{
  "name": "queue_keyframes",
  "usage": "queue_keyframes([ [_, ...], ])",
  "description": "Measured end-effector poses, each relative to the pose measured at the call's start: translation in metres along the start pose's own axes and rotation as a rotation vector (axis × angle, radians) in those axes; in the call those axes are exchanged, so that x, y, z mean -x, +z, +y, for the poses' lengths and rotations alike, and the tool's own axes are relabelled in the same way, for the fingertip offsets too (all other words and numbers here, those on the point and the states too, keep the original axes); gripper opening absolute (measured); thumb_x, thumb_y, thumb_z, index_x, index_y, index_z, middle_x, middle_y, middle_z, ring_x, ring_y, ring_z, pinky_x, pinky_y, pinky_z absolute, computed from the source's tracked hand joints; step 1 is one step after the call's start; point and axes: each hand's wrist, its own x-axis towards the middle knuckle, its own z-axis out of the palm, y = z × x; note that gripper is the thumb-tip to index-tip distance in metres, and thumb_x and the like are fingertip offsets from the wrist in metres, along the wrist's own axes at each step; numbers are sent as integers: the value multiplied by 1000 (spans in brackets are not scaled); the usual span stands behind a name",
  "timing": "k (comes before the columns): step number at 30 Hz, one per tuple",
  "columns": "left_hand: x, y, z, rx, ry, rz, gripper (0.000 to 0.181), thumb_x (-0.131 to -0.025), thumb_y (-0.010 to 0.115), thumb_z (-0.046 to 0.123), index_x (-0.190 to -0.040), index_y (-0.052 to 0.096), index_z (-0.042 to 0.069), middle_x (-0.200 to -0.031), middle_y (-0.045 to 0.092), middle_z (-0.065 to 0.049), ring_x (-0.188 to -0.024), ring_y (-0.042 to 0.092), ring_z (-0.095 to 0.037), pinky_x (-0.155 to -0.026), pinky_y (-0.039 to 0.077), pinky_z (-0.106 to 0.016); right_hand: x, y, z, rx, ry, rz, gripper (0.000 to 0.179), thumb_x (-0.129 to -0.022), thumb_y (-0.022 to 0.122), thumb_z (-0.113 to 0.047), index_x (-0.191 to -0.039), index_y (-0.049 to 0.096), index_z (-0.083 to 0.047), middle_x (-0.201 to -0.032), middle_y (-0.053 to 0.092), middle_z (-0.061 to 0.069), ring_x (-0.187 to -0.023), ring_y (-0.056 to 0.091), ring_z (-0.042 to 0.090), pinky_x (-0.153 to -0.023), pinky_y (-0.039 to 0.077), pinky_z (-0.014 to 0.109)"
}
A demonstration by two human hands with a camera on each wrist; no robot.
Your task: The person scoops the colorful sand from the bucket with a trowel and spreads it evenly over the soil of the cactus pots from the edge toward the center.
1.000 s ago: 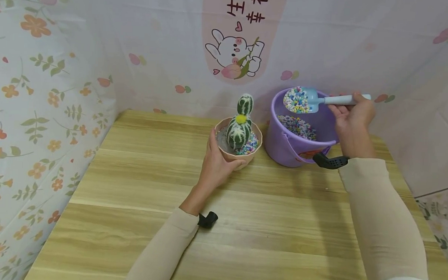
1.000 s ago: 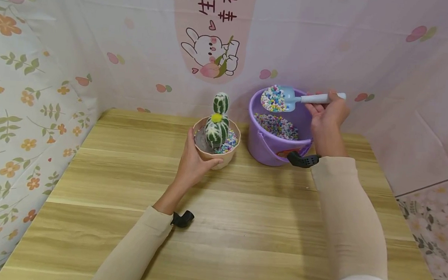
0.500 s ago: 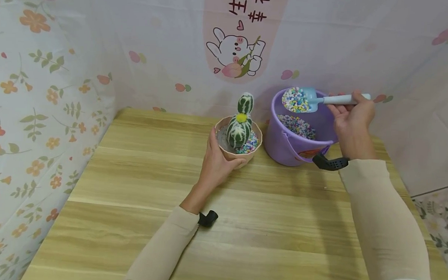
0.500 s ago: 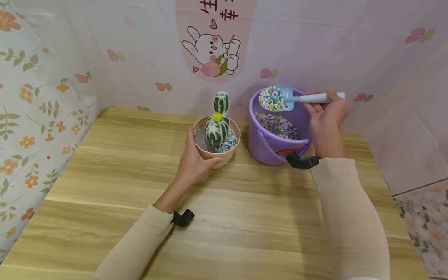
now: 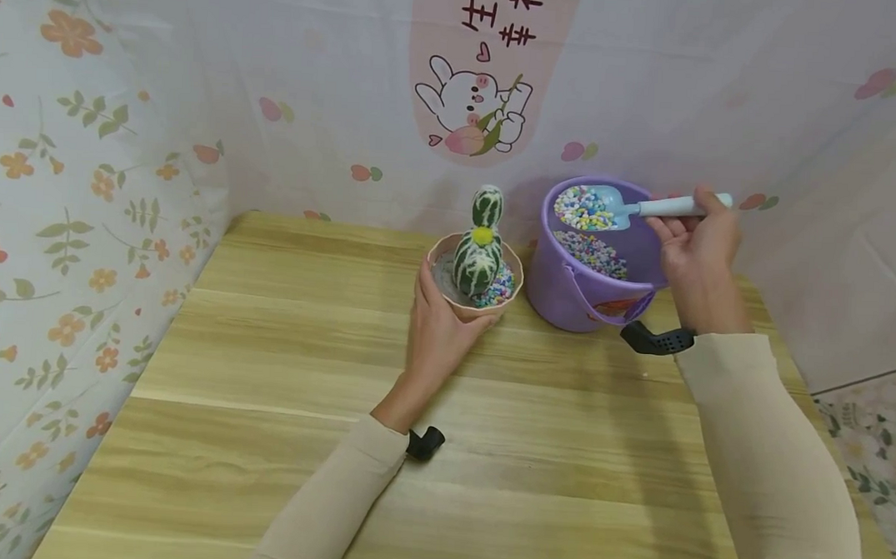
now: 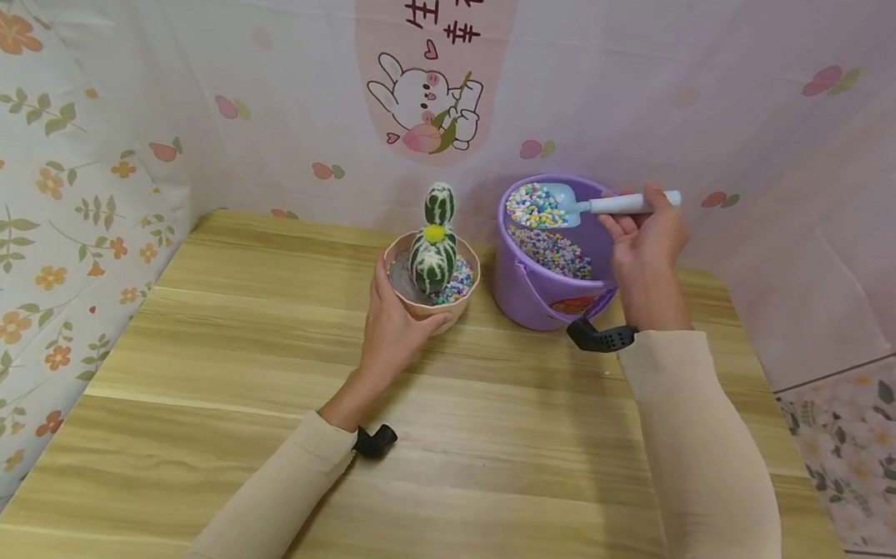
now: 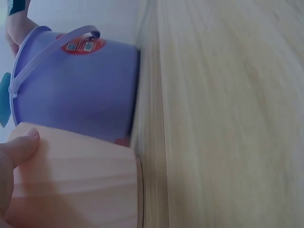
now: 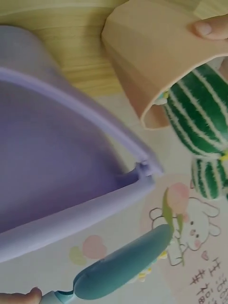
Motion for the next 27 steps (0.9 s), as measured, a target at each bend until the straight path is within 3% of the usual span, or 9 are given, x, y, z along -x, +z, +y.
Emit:
queue_keyframes([
  [7, 1, 0, 2, -24, -11, 0, 131, -59, 90, 52, -154, 12, 5, -150, 32, -18, -133, 41, -33, -106, 40, -46, 8, -3, 6, 23, 6, -25, 30, -94, 64, -10, -120, 57, -21, -114, 57, 15, -103, 65, 42, -95, 45, 52],
  [14, -11, -12, -5, 89, -37, -161, 136, -59, 92, 46, -156, 3, 11, -157, 18, -16, -142, 27, -35, -110, 33, -53, 14, -7, 6, 24, 21, -59, 33, -92, 66, -10, -121, 56, -21, -115, 57, 15, -105, 65, 42, -97, 43, 52],
  [19, -18, -19, -13, 126, -8, -272, 133, -65, 91, 38, -156, -2, 14, -159, 13, -14, -145, 22, -32, -113, 29, -51, 19, -11, 7, 26, 39, -77, 36, -92, 67, -10, -123, 55, -23, -121, 55, 15, -107, 64, 42, -99, 41, 50],
  [27, -18, -18, -16, 138, 11, -272, 130, -65, 91, 33, -156, 1, 15, -159, 17, -13, -145, 23, -30, -113, 30, -49, 28, -15, 11, 44, 41, -94, 36, -92, 67, -11, -124, 55, -22, -119, 54, 13, -104, 65, 42, -93, 45, 51],
])
